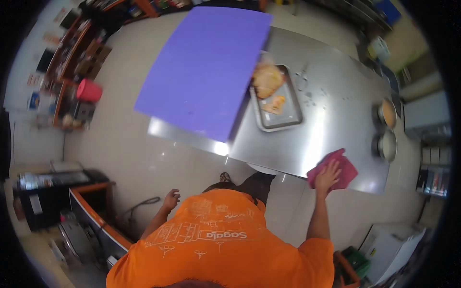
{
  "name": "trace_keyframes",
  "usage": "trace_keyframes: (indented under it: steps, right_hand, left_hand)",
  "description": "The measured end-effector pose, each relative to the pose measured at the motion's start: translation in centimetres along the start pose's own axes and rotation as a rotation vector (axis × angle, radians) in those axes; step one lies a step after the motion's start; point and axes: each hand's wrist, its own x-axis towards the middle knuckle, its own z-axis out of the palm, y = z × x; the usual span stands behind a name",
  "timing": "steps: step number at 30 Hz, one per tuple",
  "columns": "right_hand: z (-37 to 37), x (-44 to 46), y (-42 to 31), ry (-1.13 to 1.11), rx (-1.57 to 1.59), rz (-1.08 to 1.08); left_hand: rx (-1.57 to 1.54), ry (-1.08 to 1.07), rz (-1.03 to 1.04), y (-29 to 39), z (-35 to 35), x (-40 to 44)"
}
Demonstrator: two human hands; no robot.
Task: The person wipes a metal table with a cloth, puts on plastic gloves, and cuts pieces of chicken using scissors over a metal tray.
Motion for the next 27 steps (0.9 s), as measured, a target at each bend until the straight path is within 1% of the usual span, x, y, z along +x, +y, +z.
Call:
trace_keyframes:
  steps: [1,2,3,4,5,6,9,11,12,13,14,15,16,18,19,20,21,22,23,25,27]
  right_hand:
    - [-0.3,-3.1,-3.9,0.054,0.09,-0.147]
    - [1.2,-5.5,-6.4,0.102,0.227,-0.311]
    - [0.7,-8.0,-10.1,0.051,0.335,-0.401]
    - [-1.7,-10.4,-13.9,-0.019,0.343,-0.554]
    - [-1.7,-12.2,-16.9,0.0,0.383,-0.703]
    - [-3.1,-13.6,-20.3,-0.042,0.422,-0.811]
    - [-2.1,-16.2,-30.5,-0.005,0.541,-1.102]
    - [-2.1,-17.5,-38.1,-0.119,0.465,-1.284]
    - [-2.5,-17.9,-41.8,-0.152,0.496,-1.362]
    - [-2.2,-18.2,-45.7,-0.178,0.543,-1.404]
    - [-3.4,-18.6,-49.0,-0.275,0.572,-1.341]
    - [-6.4,-19.2,-51.6,-0.385,0.567,-1.203]
    - [-7.0,-19.0,-54.8,-0.608,0.724,-0.954]
    - [-7.5,-20.4,-57.8,-0.635,0.754,-0.894]
    - [-8.1,-21.0,-58.5,-0.437,0.629,-1.082]
    - [-8.7,-22.4,-58.1,-0.344,0.569,-1.145]
    - [-9.1,-23.6,-56.4,-0.121,0.456,-1.313]
    - [-10.1,-24.5,-53.6,-0.126,0.549,-1.352]
    - [-10.8,-25.5,-50.4,-0.128,0.639,-1.389]
    - [-8.8,-25.5,-42.8,-0.258,0.823,-1.4]
    - [-6.4,-24.3,-33.8,-0.382,0.829,-1.22]
  left_hand:
    - [-0.043,0.036,-0.06,-2.8,-0.6,-0.4]
    - [-0.08,0.069,-0.112,-5.3,-1.1,-0.8]
    - [-0.111,0.096,-0.162,-7.6,-1.5,-1.4]
    - [-0.147,0.106,-0.191,-9.6,-1.8,-2.2]
    - [-0.18,0.113,-0.214,-11.2,-2.0,-2.9]
    - [-0.208,0.115,-0.235,-12.8,-2.1,-3.5]
    - [-0.414,0.09,-0.299,-18.4,-1.7,-4.1]
    - [-0.338,0.094,-0.253,-18.4,-1.2,-5.5]
    - [-0.298,0.098,-0.225,-17.6,-0.9,-6.0]
    - [-0.211,0.073,-0.205,-16.6,-0.8,-6.2]
    - [-0.12,0.047,-0.185,-15.7,-0.6,-6.4]
    - [-0.028,0.023,-0.169,-14.9,-0.4,-6.3]
    - [0.013,-0.005,-0.13,-14.1,0.0,-6.0]
    - [0.095,-0.062,-0.06,-13.2,0.8,-4.8]
    - [0.12,-0.061,-0.038,-11.9,0.9,-4.4]
    - [0.111,-0.07,-0.01,-10.9,1.0,-3.9]
    - [0.105,-0.084,0.026,-10.2,1.2,-2.7]
    - [0.097,-0.1,0.071,-9.1,1.5,-1.2]
    - [0.095,-0.102,0.072,-7.5,1.7,-0.4]
    - [0.097,-0.114,0.072,-4.8,2.5,0.7]
    - [0.274,-0.19,0.136,-2.9,3.3,2.6]
